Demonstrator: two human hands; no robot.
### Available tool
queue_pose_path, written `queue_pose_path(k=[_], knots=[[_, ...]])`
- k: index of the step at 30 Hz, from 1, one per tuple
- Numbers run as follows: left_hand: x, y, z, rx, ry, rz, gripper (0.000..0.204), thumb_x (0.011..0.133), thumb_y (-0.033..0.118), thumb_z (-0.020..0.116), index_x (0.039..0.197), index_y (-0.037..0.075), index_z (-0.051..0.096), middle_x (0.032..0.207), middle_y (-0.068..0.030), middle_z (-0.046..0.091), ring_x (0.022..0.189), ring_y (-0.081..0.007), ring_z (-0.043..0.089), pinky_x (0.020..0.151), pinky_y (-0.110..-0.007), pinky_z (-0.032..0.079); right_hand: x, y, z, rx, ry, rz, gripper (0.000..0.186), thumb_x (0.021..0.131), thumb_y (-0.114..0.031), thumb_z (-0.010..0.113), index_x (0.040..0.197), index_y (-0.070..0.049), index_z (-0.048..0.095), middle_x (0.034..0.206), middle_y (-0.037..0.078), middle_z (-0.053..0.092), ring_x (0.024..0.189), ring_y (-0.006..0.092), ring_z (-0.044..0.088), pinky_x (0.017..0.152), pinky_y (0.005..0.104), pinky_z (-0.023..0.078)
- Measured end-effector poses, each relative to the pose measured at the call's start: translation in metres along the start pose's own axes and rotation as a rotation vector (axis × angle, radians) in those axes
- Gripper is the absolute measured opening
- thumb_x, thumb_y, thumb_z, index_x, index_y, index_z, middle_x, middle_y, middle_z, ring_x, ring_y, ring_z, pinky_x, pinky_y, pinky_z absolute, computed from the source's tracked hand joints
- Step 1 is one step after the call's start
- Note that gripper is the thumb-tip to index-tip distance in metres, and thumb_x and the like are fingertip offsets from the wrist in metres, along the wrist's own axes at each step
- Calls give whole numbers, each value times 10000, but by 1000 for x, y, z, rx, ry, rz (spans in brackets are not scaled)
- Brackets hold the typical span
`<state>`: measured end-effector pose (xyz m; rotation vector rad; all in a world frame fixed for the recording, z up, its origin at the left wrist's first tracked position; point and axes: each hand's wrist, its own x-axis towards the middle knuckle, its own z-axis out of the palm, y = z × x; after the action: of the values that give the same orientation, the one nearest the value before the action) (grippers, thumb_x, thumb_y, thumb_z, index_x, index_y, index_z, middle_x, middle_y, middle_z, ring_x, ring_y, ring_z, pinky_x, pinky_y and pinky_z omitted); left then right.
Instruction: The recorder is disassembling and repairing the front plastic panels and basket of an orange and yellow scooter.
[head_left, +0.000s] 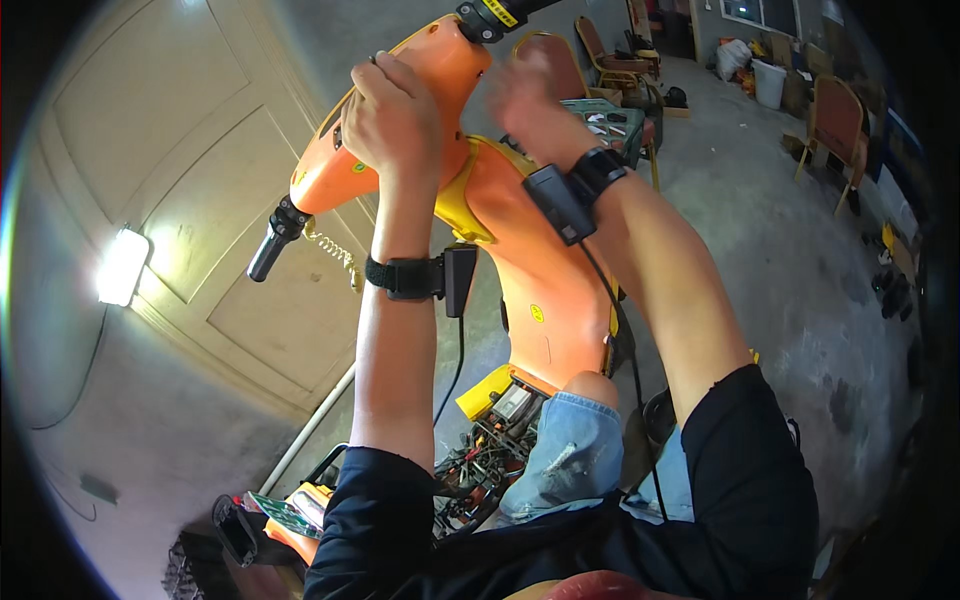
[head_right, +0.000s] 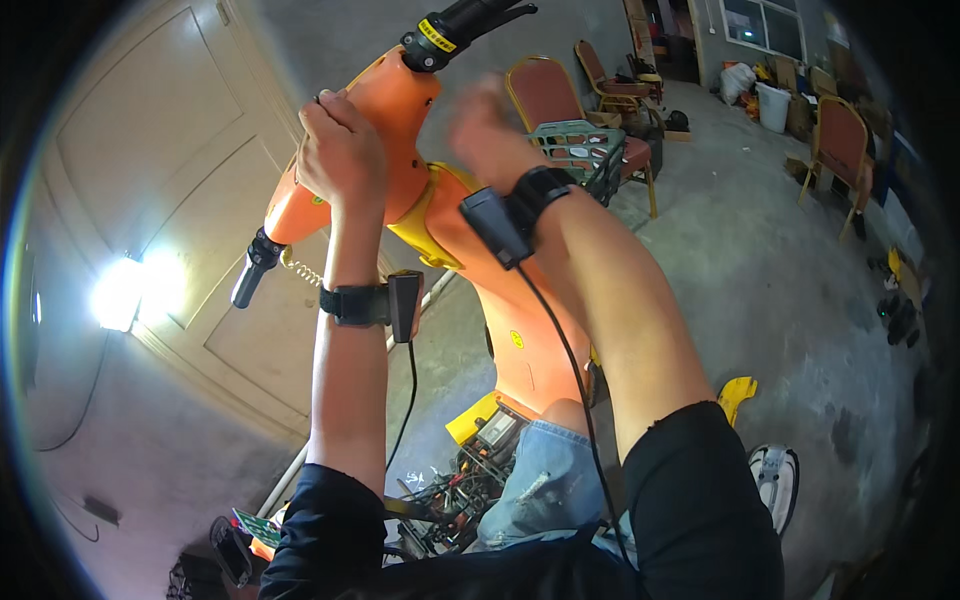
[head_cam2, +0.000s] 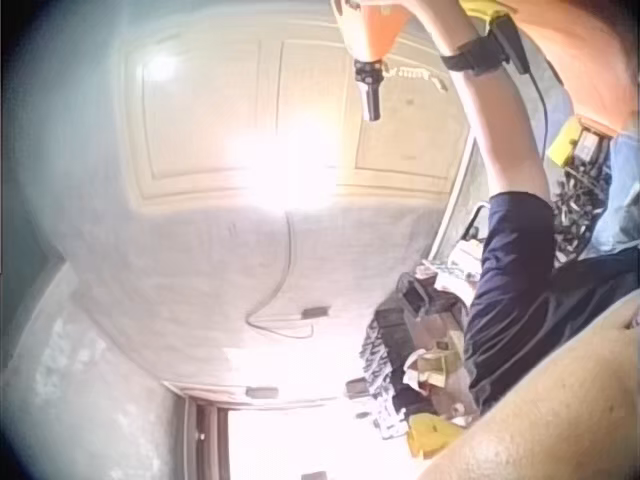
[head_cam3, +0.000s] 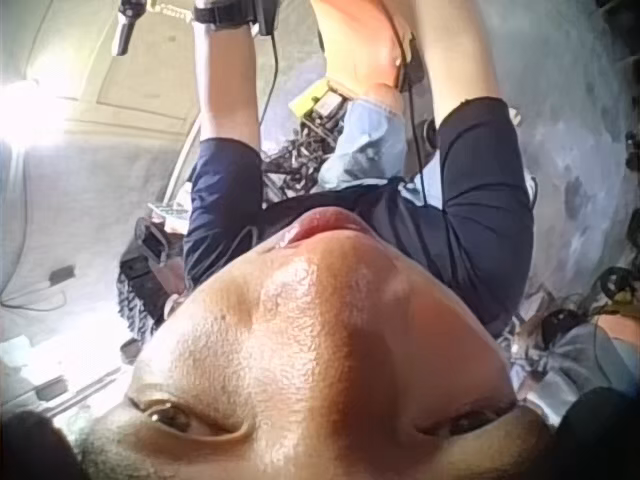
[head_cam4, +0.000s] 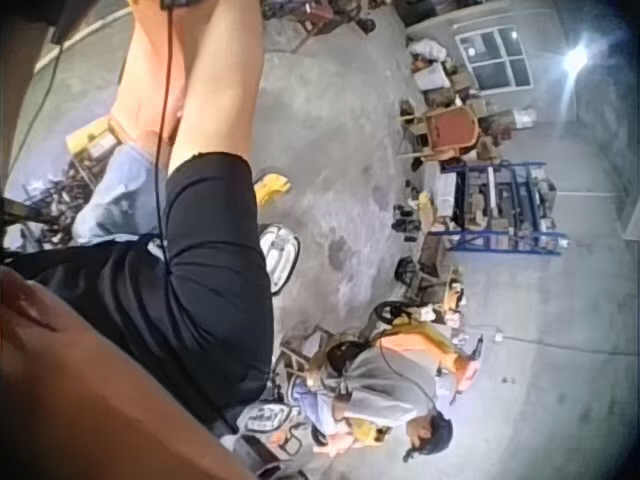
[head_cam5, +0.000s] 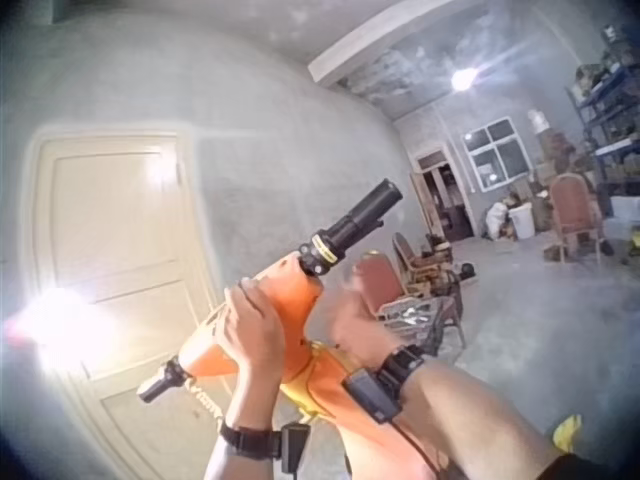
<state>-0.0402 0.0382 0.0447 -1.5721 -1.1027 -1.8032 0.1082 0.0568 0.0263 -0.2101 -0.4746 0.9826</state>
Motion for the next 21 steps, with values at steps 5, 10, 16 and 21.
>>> queue_pose_path(k=[5,10,16,21], knots=[[0,0,-2,-62,187,124,256,1028,264,534,869,63,534,705,-122,672,631,-368,654,592,-494,509,-18,0,6,-2,-83,76,748,1049,-662,263,1405,-68,544,1478,80,572,1384,266,472,1211,431,290],[5,3,6,-30,297,195,273,1004,228,584,801,61,513,609,-121,629,555,-348,629,525,-466,498,-42,-3,19,0,-242,32,774,1067,-639,206,1481,-41,473,1535,118,501,1446,292,420,1239,441,257],[0,0,-1,-58,200,169,232,1028,276,532,902,85,573,744,-115,707,653,-372,677,603,-504,526,-47,-15,-2,-77,-188,121,883,1045,-693,198,1519,29,380,1502,169,512,1420,302,453,1192,460,331],[0,-5,2,-41,331,269,250,980,200,607,785,69,524,628,-105,641,556,-345,628,559,-454,506,-84,-19,-12,-586,-318,68,687,1090,-549,323,1445,28,441,1368,191,613,1228,288,633,970,407,525]])
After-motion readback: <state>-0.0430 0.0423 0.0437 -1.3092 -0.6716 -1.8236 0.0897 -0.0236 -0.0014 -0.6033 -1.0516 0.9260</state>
